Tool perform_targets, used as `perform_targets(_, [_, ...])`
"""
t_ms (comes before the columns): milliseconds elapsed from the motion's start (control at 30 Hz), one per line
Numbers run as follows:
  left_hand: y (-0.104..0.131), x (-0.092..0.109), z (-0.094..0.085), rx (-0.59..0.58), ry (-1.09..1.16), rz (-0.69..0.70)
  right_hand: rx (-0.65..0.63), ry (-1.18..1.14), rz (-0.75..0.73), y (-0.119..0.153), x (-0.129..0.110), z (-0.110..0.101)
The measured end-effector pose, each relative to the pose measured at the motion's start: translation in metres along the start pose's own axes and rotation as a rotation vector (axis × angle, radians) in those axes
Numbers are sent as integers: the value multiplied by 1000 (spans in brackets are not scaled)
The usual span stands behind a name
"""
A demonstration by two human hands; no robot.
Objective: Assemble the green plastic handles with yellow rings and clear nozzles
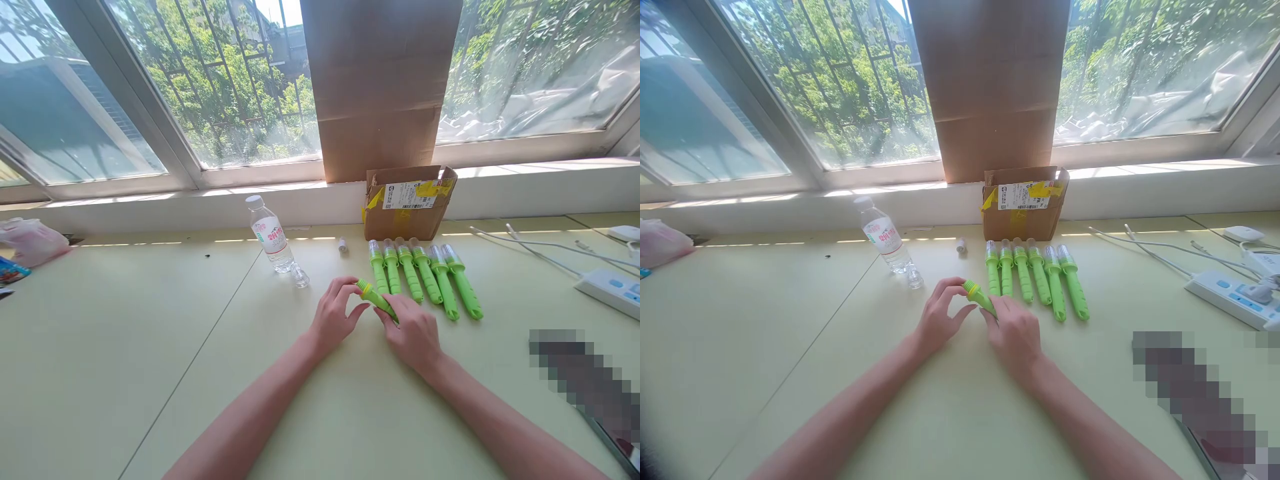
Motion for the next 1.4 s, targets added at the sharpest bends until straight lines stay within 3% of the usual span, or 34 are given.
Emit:
perform_targets(400, [1, -2, 1, 6, -32, 1, -72, -69, 6, -1, 2, 3])
perform_targets(800, [2, -2, 0, 51, -128, -29, -14, -43, 9, -1, 0, 1])
perform_targets(1000, [1, 0, -1, 20, -64, -27, -10, -48, 9, -2, -1, 1])
perform_targets(1233, [-1, -9, -3, 32, -15, -168, -13, -52, 73, -2, 0, 1])
perform_targets(1400, [-6, -22, 4, -44, -22, -256, -16, -59, 79, -2, 0, 0])
Point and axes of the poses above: each hand's wrist, its own y-axis away from the middle knuckle, its own z-axis out of the palm, x = y × z, the point moved 3 cm from there along -y, towards the middle knuckle, and after that the axes turned 1 degree about -x, right-handed, at the moved point
